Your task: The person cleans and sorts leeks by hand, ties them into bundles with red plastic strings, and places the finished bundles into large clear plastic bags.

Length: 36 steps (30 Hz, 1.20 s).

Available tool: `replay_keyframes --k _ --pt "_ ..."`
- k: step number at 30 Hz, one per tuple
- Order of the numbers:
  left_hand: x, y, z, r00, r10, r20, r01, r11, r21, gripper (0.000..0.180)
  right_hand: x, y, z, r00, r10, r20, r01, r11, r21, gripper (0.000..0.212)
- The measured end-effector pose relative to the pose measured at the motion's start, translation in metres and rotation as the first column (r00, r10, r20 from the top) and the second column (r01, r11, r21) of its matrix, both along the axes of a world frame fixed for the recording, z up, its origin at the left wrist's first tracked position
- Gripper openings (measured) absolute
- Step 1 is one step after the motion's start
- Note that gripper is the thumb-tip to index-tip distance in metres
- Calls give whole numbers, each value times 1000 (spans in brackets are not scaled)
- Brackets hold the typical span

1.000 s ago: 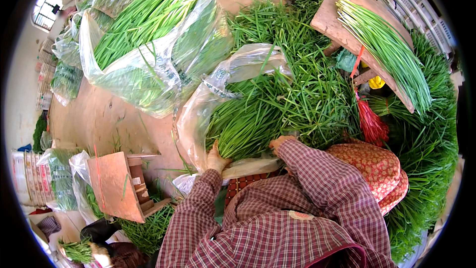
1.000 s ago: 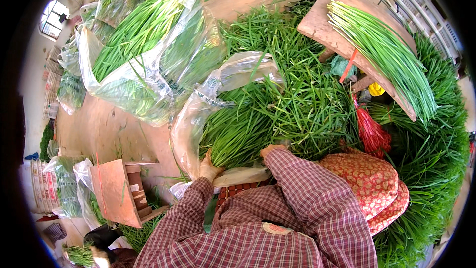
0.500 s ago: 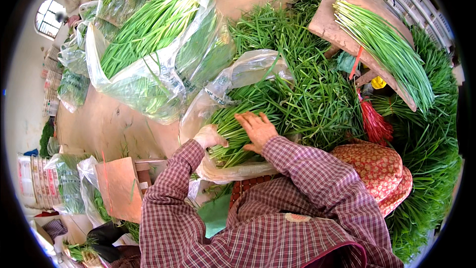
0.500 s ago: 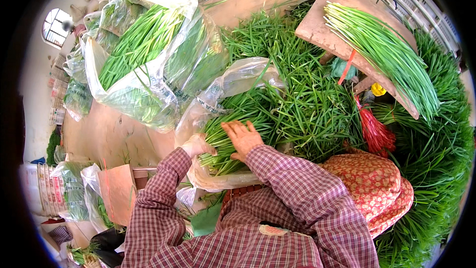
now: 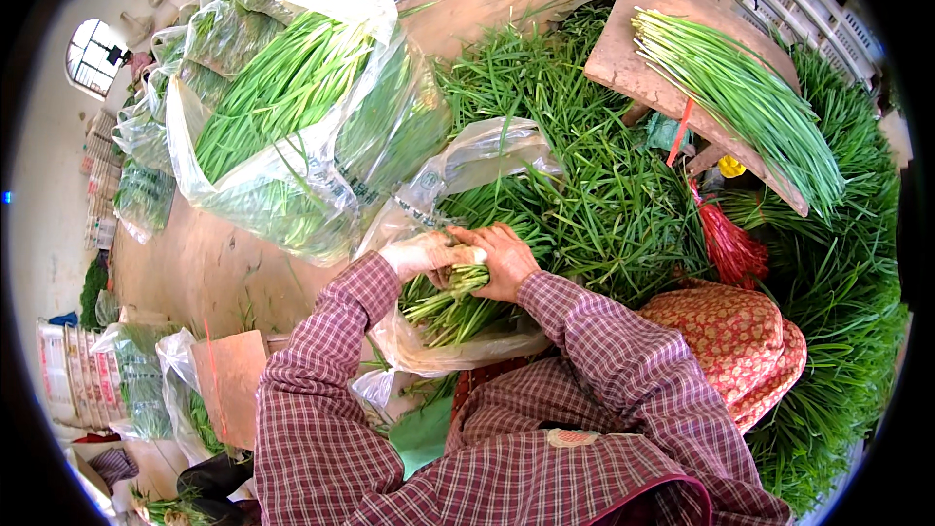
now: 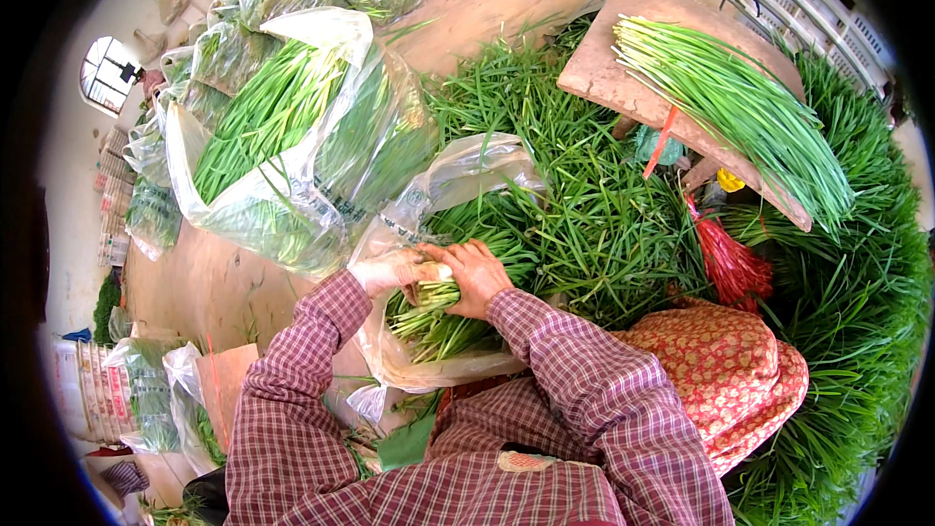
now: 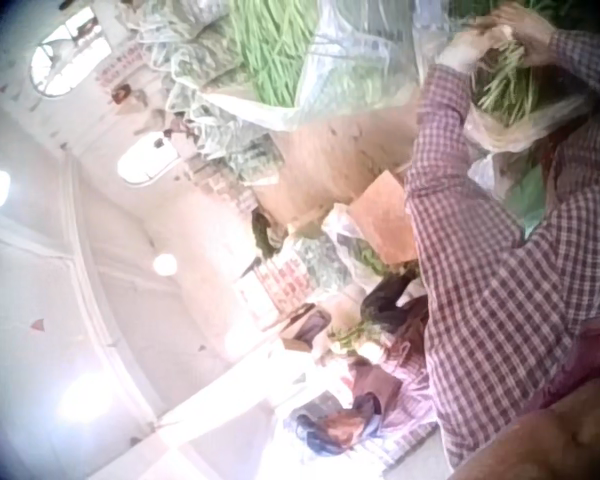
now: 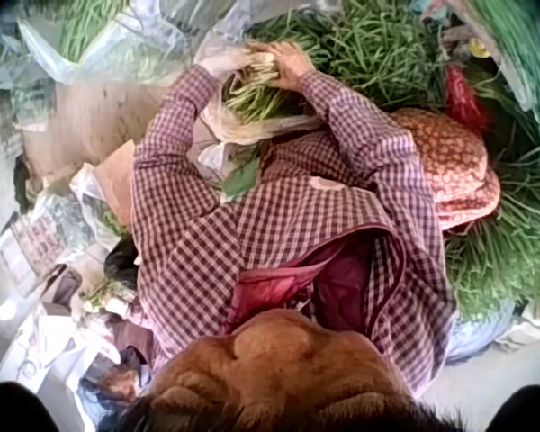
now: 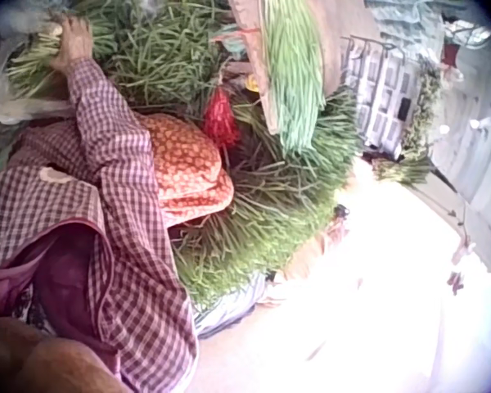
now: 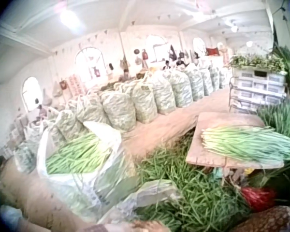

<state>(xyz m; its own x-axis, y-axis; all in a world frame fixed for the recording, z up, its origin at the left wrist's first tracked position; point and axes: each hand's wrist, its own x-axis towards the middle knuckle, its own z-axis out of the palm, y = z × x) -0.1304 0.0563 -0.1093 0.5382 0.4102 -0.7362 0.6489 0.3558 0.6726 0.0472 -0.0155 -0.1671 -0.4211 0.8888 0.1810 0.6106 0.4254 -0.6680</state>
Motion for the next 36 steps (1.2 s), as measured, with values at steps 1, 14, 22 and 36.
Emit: replay_keyframes --k 1,14,22,36 --pt "-5 5 -2 1000 7 -29 -7 1000 -25 59 2 2 1 1000 -18 3 18 1000 -19 98" --pt "-72 -44 -32 932 209 295 -280 934 223 115 29 18 -1 917 -199 -345 183 980 -78 65" --pt "18 -51 -75 966 62 251 -210 754 622 124 35 22 -13 976 -89 -197 96 995 31 72" --pt "29 -42 -153 763 368 531 -508 850 141 81 24 8 11 972 -139 -190 144 990 10 96"
